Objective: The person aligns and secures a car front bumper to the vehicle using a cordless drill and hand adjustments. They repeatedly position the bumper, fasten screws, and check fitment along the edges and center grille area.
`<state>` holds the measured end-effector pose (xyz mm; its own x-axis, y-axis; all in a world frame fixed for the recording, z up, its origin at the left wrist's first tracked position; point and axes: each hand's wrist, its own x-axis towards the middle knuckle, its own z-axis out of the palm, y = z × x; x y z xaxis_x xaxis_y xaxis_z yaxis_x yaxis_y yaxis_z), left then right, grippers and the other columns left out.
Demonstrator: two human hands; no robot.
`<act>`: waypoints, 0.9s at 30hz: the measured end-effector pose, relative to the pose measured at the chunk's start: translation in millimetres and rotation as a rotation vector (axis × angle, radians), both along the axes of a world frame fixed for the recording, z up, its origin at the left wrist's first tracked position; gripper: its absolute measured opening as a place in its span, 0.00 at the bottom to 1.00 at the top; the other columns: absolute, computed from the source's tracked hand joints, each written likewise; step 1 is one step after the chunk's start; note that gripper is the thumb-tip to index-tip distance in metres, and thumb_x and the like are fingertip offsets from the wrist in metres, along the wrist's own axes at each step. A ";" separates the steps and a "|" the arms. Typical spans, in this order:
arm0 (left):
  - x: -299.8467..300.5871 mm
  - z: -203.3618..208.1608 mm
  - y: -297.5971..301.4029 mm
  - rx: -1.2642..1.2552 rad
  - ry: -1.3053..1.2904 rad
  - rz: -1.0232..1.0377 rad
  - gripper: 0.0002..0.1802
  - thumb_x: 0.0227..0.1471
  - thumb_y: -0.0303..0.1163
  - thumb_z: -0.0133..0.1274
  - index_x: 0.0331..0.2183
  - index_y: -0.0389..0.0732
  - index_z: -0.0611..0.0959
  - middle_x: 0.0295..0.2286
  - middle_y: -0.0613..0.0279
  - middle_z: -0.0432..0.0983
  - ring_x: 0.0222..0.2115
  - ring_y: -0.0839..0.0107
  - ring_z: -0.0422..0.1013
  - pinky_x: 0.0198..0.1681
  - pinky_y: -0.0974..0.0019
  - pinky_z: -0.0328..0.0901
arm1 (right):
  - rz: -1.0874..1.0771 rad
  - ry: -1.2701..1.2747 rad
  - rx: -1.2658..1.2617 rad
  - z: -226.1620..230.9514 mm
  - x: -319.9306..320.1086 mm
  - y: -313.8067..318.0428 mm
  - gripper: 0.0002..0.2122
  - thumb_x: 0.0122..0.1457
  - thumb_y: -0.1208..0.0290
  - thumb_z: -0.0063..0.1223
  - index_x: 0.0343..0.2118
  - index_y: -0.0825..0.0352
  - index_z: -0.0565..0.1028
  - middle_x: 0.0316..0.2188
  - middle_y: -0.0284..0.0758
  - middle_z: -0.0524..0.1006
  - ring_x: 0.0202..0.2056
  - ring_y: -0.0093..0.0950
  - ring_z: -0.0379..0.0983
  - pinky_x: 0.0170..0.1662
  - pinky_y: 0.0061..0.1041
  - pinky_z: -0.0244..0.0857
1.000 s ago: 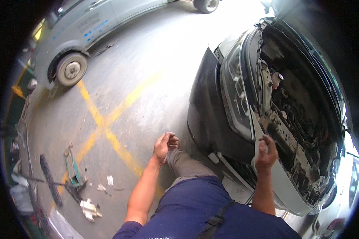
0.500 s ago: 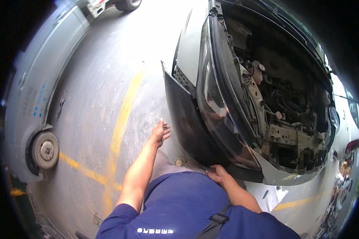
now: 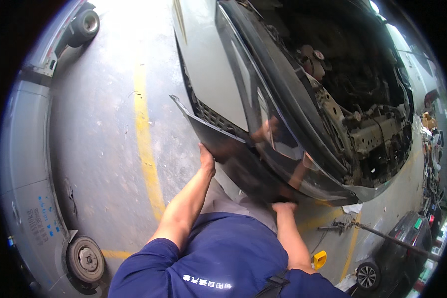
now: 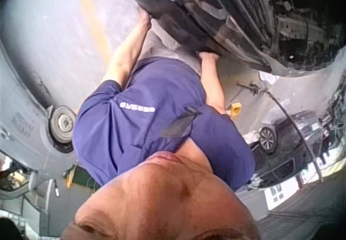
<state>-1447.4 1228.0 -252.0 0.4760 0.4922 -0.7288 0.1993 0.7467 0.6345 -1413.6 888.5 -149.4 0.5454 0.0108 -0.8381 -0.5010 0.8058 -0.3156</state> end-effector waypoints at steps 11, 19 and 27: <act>70.8 1.7 192.2 0.625 0.075 0.049 0.25 0.67 0.46 0.47 0.56 0.38 0.75 0.43 0.56 0.78 0.41 0.70 0.72 0.47 0.66 0.67 | -0.165 0.291 -0.056 -49.5 9.1 -51.1 0.34 0.63 0.46 0.30 0.71 0.54 0.57 0.72 0.30 0.56 0.71 0.33 0.51 0.71 0.35 0.44; 84.3 3.1 281.3 -0.600 -0.988 -0.424 0.32 0.59 0.53 0.53 0.59 0.47 0.72 0.51 0.61 0.77 0.47 0.68 0.72 0.49 0.60 0.67 | -0.412 0.227 0.447 -60.3 5.6 -82.4 0.34 0.62 0.46 0.31 0.70 0.55 0.57 0.72 0.31 0.57 0.71 0.34 0.51 0.71 0.36 0.47; 72.5 20.9 280.5 0.234 -0.169 -0.416 0.21 0.55 0.39 0.62 0.47 0.40 0.78 0.31 0.66 0.75 0.30 0.74 0.72 0.36 0.67 0.70 | -0.527 0.270 1.079 -65.9 -17.7 -129.2 0.34 0.62 0.47 0.33 0.70 0.56 0.57 0.71 0.32 0.57 0.71 0.35 0.51 0.70 0.37 0.50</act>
